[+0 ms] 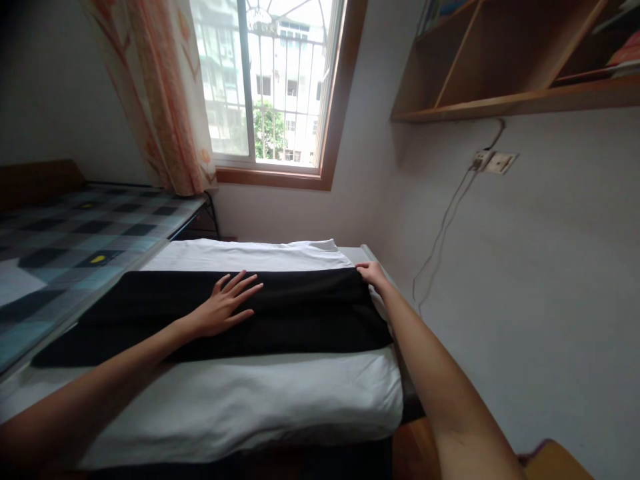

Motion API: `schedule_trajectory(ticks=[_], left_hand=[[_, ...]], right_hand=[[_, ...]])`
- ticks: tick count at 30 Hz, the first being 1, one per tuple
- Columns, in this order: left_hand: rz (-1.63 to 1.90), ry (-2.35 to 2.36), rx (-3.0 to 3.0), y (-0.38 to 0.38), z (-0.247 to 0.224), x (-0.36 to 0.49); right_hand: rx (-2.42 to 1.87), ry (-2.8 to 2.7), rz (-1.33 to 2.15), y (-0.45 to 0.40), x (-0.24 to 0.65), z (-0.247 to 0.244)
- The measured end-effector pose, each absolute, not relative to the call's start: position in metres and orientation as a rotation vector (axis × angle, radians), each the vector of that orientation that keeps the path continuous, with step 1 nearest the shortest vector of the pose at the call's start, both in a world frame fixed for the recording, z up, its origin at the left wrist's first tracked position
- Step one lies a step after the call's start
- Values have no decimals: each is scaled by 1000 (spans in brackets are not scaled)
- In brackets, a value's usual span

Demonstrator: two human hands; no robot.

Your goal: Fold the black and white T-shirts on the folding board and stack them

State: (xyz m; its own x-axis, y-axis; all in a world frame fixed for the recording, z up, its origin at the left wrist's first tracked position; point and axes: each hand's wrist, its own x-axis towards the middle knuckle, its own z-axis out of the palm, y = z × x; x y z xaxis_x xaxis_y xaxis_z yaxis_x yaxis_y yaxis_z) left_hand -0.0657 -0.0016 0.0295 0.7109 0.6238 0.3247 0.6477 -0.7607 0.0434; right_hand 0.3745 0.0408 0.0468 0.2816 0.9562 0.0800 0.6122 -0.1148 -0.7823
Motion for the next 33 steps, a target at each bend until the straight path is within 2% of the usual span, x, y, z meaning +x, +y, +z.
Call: schedule_trajectory(ticks=[4, 8, 10, 14, 16, 19, 26, 29, 33], left_hand=[[-405, -1131, -2891, 5, 7, -64], [-551, -1084, -2865, 4, 6, -67], [-650, -987, -2836, 2, 11, -67], [-716, -789, -2780, -3, 19, -63], [-675, -730, -2758, -4, 21, -63], [-621, -681, -2722, -4, 23, -63], [-653, -661, -2728, -3, 25, -66], [-672, -668, -2751, -3, 22, -65], [-725, -763, -2812, -1, 25, -65]], right_hand=[[-1836, -1274, 675, 34, 375, 43], [-1928, -1362, 573, 27, 381, 53], [-1960, -1563, 518, 20, 385, 61], [-1755, -2186, 548, -7, 381, 71], [-1734, -2370, 405, -23, 372, 72], [-1779, -2513, -12, -40, 357, 70], [-1670, -2618, -723, -53, 344, 75], [-1645, -2635, -794, -60, 342, 75], [-1736, -2624, -571, -65, 334, 77]])
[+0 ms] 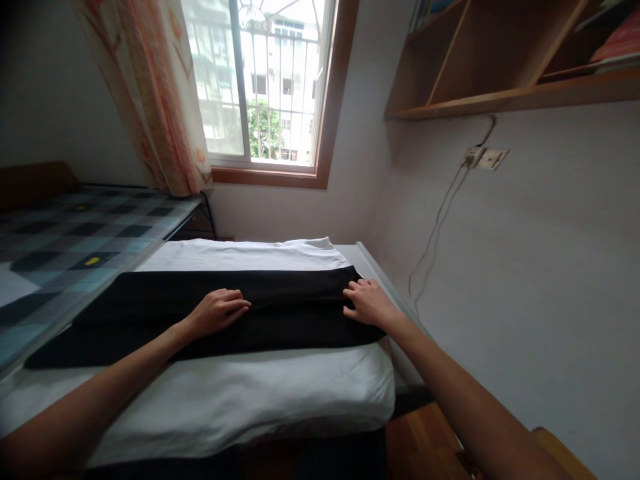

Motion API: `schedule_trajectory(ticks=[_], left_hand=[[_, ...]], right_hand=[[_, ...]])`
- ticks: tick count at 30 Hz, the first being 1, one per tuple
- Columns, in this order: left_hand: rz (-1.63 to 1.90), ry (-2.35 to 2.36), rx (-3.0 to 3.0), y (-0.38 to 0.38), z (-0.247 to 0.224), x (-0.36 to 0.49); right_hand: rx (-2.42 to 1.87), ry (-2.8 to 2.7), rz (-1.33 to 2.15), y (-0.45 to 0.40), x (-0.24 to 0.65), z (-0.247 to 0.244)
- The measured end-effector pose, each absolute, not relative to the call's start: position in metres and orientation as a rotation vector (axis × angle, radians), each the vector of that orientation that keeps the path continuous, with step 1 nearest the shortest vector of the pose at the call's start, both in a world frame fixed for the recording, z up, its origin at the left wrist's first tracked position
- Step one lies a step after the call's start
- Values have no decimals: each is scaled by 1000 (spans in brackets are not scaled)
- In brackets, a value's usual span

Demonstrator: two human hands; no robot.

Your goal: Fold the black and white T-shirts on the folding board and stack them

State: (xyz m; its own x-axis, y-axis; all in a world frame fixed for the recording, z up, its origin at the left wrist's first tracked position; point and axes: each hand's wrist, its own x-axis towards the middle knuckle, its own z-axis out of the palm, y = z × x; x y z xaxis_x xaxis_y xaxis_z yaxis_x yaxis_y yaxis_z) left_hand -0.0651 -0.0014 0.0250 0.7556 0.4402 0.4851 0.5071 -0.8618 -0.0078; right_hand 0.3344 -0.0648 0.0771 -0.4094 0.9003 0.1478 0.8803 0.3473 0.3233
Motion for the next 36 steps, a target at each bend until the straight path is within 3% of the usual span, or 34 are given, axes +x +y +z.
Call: schedule_trajectory(ticks=[5, 10, 14, 20, 29, 36], left_hand=[[-757, -1215, -2710, 14, 33, -81], [-508, -1499, -2607, 27, 21, -100], [-320, -1533, -2688, 29, 12, -104], [-242, -1568, -2741, 29, 13, -102], [-161, -1625, -2734, 28, 14, -101], [-162, -1625, -2748, 28, 15, -101]], right_hand=[[2049, 2602, 467, -49, 307, 90], [2087, 2737, 252, -17, 258, 84], [2131, 2698, -4, 13, 231, 58], [2261, 2549, -85, 35, 235, 18], [2417, 2463, 33, 28, 260, 21], [2494, 2452, -137, 31, 275, 15]])
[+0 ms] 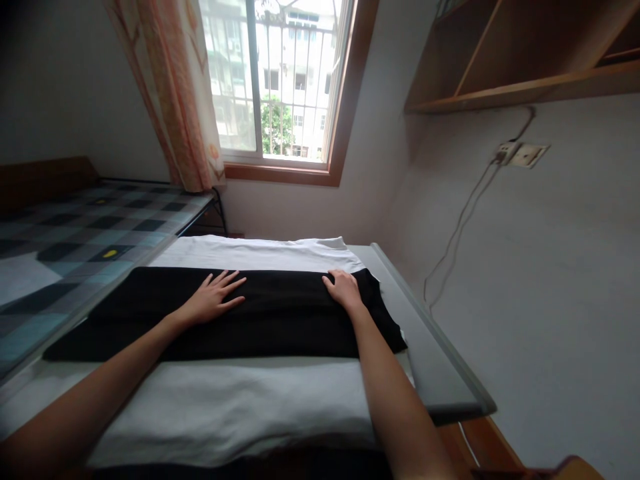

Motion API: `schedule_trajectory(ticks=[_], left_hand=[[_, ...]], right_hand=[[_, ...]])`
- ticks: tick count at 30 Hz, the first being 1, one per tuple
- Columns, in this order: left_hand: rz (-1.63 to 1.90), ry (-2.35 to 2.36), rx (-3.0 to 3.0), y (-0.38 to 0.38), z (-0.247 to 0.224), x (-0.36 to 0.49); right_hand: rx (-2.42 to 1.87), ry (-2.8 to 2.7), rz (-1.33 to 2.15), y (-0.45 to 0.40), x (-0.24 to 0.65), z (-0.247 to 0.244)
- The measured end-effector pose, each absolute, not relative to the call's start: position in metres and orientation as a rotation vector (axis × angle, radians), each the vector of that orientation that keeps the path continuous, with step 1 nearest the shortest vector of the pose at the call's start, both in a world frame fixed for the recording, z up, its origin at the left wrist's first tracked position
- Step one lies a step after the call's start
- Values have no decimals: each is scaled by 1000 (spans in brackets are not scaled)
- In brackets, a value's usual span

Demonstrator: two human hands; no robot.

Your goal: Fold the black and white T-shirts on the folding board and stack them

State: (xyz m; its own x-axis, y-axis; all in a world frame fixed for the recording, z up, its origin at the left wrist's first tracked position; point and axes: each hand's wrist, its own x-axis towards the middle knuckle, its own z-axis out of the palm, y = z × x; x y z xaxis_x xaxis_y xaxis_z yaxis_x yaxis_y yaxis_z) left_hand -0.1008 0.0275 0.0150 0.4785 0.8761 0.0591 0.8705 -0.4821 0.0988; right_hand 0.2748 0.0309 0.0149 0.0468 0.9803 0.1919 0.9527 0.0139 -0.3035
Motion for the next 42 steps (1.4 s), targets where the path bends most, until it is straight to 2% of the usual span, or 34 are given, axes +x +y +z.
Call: schedule_trajectory(ticks=[42], left_hand=[[184, 1563, 2660, 29, 12, -102]], right_hand=[[-2013, -1957, 91, 29, 271, 15]])
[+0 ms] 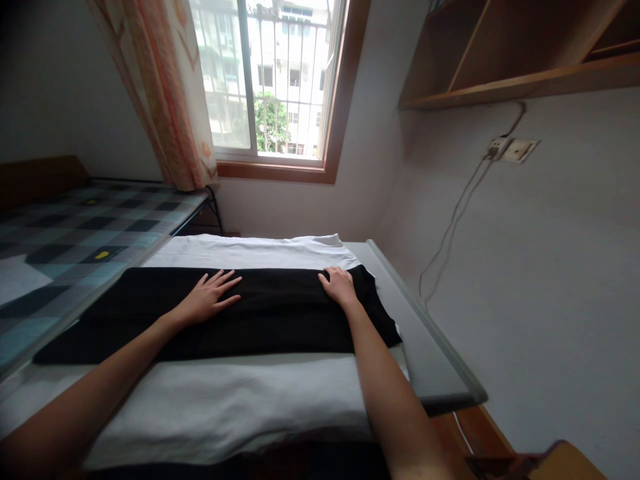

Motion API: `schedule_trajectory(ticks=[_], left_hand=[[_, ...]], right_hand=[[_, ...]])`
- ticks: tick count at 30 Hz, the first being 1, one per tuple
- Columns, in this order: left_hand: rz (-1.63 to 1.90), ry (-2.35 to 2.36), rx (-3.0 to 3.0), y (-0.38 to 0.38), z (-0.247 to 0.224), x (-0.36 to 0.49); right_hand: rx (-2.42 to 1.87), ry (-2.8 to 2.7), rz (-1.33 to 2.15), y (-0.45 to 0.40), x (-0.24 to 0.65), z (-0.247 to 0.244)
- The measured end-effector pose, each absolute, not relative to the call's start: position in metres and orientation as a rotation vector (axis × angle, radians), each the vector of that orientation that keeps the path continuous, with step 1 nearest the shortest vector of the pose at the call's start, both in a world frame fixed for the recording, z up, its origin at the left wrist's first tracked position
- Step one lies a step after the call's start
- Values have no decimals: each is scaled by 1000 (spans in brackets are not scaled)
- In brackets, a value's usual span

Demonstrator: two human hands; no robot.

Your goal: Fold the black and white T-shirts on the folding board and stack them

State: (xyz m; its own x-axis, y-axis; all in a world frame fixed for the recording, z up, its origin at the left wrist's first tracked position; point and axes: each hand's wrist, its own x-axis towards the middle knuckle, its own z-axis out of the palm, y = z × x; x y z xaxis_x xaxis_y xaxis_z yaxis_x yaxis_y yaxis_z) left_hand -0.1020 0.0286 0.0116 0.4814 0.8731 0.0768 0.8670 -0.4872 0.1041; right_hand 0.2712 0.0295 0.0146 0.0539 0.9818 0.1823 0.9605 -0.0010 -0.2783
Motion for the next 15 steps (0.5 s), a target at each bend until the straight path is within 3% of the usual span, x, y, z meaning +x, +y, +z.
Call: schedule_trajectory(ticks=[15], left_hand=[[175, 1563, 2654, 27, 14, -101]], right_hand=[[-2015, -1962, 90, 30, 271, 14]])
